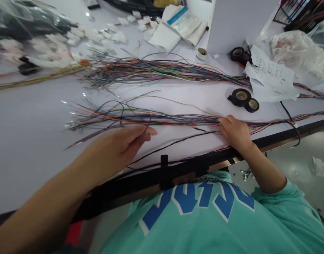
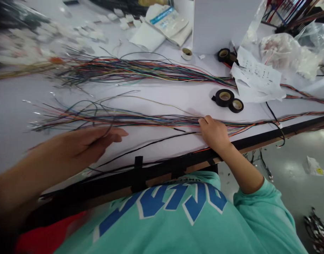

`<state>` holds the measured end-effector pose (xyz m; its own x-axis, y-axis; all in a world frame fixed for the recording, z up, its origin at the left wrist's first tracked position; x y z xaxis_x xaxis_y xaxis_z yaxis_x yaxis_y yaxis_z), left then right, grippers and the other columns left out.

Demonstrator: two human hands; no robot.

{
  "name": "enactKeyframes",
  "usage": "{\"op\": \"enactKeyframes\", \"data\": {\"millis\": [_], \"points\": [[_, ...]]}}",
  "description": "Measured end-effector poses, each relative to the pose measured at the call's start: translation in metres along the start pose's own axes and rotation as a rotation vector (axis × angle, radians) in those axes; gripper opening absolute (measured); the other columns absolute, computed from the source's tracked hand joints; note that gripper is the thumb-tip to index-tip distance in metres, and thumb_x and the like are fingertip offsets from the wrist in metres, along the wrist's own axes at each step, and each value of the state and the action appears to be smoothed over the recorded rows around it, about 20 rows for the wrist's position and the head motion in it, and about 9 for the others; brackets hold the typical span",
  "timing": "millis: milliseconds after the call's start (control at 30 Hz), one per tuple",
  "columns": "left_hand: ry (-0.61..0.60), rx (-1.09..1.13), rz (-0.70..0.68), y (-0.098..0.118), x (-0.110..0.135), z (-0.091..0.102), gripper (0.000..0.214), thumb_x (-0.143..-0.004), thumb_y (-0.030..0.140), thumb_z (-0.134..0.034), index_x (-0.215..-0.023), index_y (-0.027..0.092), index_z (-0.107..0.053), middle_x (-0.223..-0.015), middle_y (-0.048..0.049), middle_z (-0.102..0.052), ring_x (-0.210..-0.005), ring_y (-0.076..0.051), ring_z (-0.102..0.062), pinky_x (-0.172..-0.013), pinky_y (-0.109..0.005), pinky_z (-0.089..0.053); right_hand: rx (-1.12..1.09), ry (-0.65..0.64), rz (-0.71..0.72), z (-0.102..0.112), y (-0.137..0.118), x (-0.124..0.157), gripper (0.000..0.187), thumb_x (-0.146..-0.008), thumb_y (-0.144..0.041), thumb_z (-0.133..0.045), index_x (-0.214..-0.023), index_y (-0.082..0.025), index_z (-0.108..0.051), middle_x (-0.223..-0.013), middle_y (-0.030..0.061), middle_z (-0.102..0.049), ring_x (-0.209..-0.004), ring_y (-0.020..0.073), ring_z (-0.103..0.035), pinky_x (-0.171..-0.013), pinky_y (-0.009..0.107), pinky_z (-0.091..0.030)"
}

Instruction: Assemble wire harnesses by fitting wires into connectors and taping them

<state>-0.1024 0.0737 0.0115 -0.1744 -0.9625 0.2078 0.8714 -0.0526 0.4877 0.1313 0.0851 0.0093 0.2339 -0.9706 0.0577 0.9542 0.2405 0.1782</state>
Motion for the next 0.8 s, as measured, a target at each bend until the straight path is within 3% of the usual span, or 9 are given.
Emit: {"op": "enactKeyframes", "data": {"millis": [100, 200, 400, 500, 567, 667, 800], "points": [[0.017, -0.085, 0.025, -0.001, -0.01, -0.004, 0.05, -0.071, 0.043, -0.021, -0.092, 0.021, -0.061, -0.089, -0.0043, -0.068, -0.084, -0.024, -0.063, -0.079, -0.036, -0.048, 0.037, -0.085, 0.029, -0.006, -0.006, -0.006, 0.03, -0.085, -0.013, -0.037, -0.1, -0.017, -0.063, -0.096, 0.0099, -0.062, -0.072, 0.0157, -0.056, -0.051, 0.026, -0.027], [0.052, -0.185, 0.049, -0.004, -0.018, -0.006, 0.055, -0.076, 0.04, -0.018, -0.103, 0.017, -0.06, -0.104, -0.0083, -0.066, -0.095, -0.028, -0.062, -0.081, -0.041, -0.047, 0.043, -0.047, 0.06, -0.007, -0.01, -0.009, 0.028, -0.084, -0.012, -0.038, -0.098, -0.015, -0.063, -0.09, 0.0102, -0.063, -0.069, 0.015, -0.054, -0.05, 0.026, -0.025], [-0.099, -0.393, 0.037, -0.006, -0.027, -0.03, 0.046, -0.086, 0.035, -0.03, -0.124, 0.02, -0.052, -0.123, -0.0086, -0.058, -0.104, -0.031, -0.058, -0.081, -0.044, -0.048, -0.084, 0.243, 0.13, 0.013, -0.005, -0.001, 0.02, -0.08, -0.013, -0.043, -0.078, -0.018, -0.063, -0.076, 0.0054, -0.064, -0.071, 0.0154, -0.054, -0.054, 0.025, -0.034], [-0.159, -0.452, 0.093, -0.008, -0.027, -0.036, 0.04, -0.087, 0.035, -0.038, -0.122, 0.023, -0.052, -0.124, -0.0079, -0.057, -0.104, -0.032, -0.058, -0.079, -0.045, -0.049, -0.216, 0.403, 0.154, 0.026, 0.007, 0.009, 0.015, -0.079, -0.016, -0.045, -0.075, -0.019, -0.059, -0.08, 0.004, -0.066, -0.075, 0.0163, -0.056, -0.065, 0.027, -0.04], [-0.166, -0.472, 0.105, -0.006, -0.027, -0.036, 0.036, -0.089, 0.034, -0.037, -0.117, 0.021, -0.055, -0.12, -0.009, -0.06, -0.103, -0.032, -0.059, -0.077, -0.044, -0.048, -0.294, 0.437, 0.147, 0.028, 0.014, 0.012, 0.015, -0.08, -0.019, -0.044, -0.078, -0.02, -0.058, -0.08, 0.0034, -0.066, -0.071, 0.0161, -0.057, -0.066, 0.028, -0.041], [-0.155, -0.499, 0.085, -0.001, -0.027, -0.033, 0.037, -0.09, 0.036, -0.032, -0.109, 0.017, -0.057, -0.114, -0.0118, -0.062, -0.101, -0.031, -0.06, -0.074, -0.041, -0.048, -0.336, 0.401, 0.125, 0.025, 0.014, 0.01, 0.018, -0.081, -0.022, -0.043, -0.085, -0.019, -0.06, -0.076, 0.0037, -0.067, -0.066, 0.0164, -0.057, -0.062, 0.028, -0.041], [-0.126, -0.507, 0.072, 0.002, -0.029, -0.029, 0.04, -0.092, 0.037, -0.026, -0.108, 0.014, -0.054, -0.112, -0.0145, -0.063, -0.1, -0.031, -0.06, -0.071, -0.038, -0.047, -0.354, 0.204, 0.17, 0.017, -0.007, 0.001, 0.02, -0.081, -0.028, -0.048, -0.082, -0.017, -0.065, -0.075, 0.0063, -0.069, -0.069, 0.0188, -0.06, -0.061, 0.029, -0.04]]}}
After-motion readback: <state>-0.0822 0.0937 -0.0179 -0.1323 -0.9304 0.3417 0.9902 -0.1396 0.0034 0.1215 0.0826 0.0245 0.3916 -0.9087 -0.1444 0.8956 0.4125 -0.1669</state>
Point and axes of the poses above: each hand's wrist, its own x-axis away from the middle knuckle, its own z-axis out of the back of the hand, y = z × x, the point moved 10 cm from there along -x, towards the middle knuckle
